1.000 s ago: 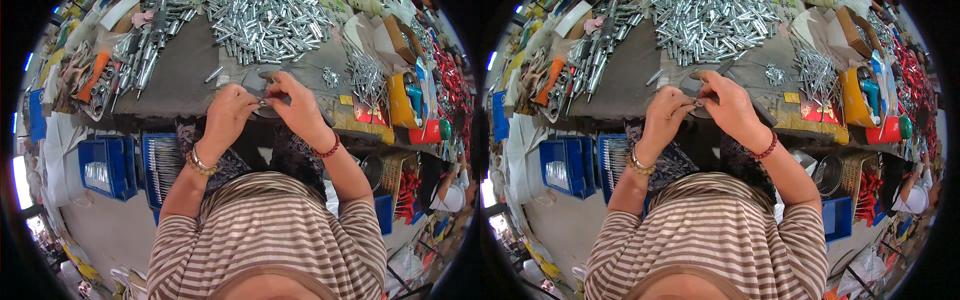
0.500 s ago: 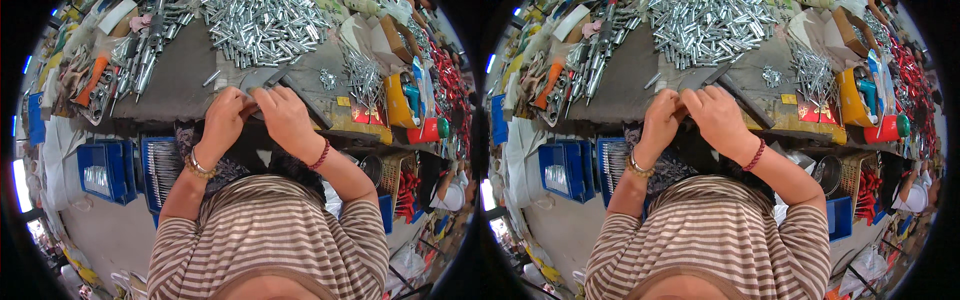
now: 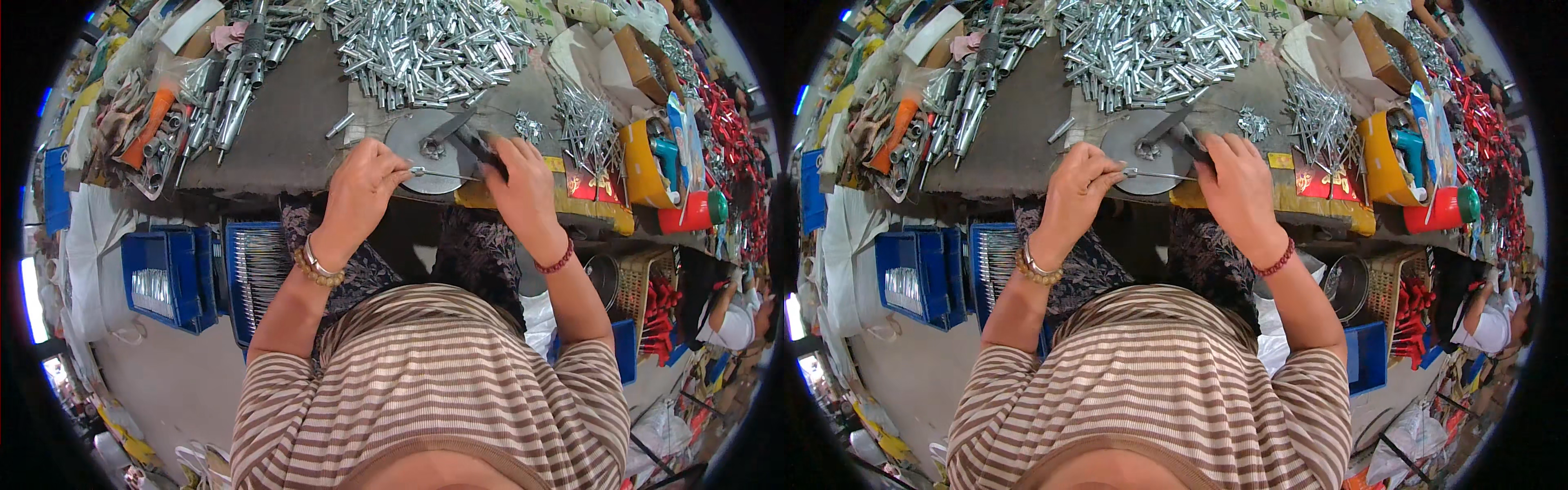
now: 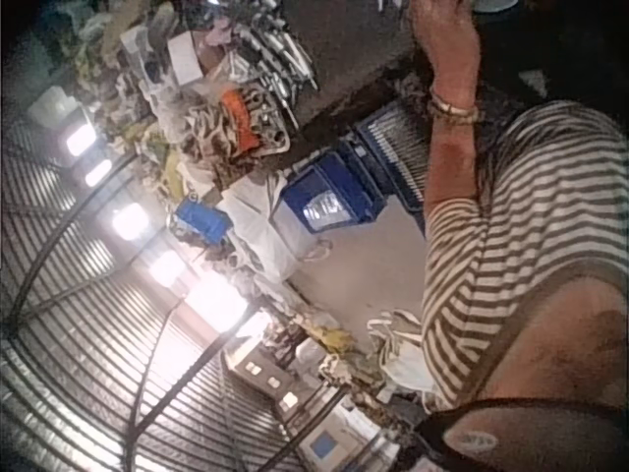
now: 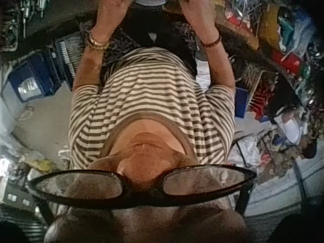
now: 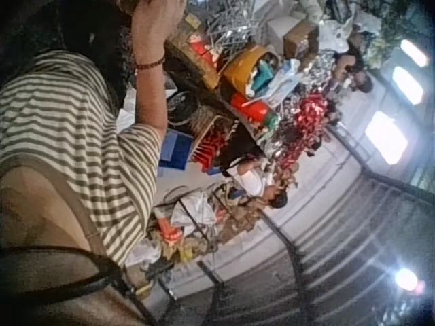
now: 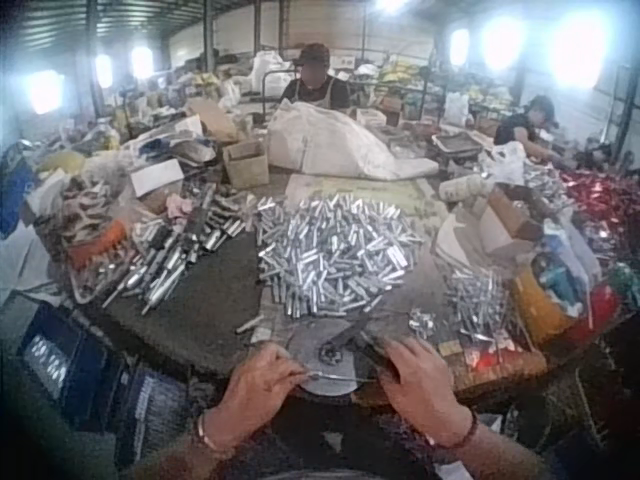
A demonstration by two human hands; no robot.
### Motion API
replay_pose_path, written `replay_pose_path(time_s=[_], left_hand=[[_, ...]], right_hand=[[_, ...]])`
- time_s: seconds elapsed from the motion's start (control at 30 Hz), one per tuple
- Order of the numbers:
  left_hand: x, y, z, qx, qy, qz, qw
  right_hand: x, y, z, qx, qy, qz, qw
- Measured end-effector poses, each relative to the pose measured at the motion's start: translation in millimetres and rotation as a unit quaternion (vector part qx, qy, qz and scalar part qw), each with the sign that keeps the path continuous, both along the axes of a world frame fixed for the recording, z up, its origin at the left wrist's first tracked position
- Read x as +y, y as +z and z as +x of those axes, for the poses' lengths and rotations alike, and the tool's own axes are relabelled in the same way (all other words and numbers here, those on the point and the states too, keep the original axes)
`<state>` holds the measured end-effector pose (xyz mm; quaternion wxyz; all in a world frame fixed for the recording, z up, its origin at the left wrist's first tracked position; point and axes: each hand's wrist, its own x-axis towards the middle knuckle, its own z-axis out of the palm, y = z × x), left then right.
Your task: The person assembles metal pins on a circular base plate by fitting small components together, striking them with a hammer, and placing the assembled pieces into a blue storage bin.
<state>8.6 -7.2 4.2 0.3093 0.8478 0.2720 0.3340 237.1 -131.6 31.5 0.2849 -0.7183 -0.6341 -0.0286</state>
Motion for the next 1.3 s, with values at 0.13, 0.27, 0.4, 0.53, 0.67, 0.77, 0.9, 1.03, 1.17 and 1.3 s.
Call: replay_pose_path(time_s=[0.13, 0.27, 0.4, 0.53, 0.67, 0.77, 0.9, 1.03, 1.17, 1.3], left_hand=[[2, -2, -1, 0.001, -0.011, 0.023, 1.000], [1, -7, 0, -0.010, -0.003, 0.007, 1.000], [2, -8, -1, -0.022, -0.010, 0.007, 1.000], [0, -3, 0, -0.014, -0.010, 0.011, 1.000], [1, -6, 1, -0.032, -0.004, -0.009, 0.999], [3, -4, 1, -0.022, -0.007, 0.021, 1.000], [1, -6, -2, -0.010, -0.008, 0.002, 1.000], [0, -9, 0, -0.053, -0.018, -0.036, 0.998], [0, -4, -2, 0.006, -0.002, 0.004, 1.000], [0, 0, -3, 0.011, 0.001, -0.018, 1.000]], right_hand=[[-21, 16, -18, 0.137, 0.057, 0.015, 0.989], [-28, 27, -30, 0.087, 0.086, 0.043, 0.992], [-31, 31, -33, 0.004, 0.077, 0.004, 0.997], [-28, 35, -34, 0.034, 0.059, 0.048, 0.996], [-31, 32, -38, 0.073, 0.075, 0.141, 0.985], [-33, 20, -34, 0.023, 0.074, -0.020, 0.997], [-31, 35, -40, 0.057, 0.053, 0.051, 0.996], [-32, 18, -43, 0.034, 0.080, 0.116, 0.989], [-27, 9, -38, 0.096, 0.070, -0.029, 0.992], [-3, 16, -21, 0.196, 0.073, -0.028, 0.978]])
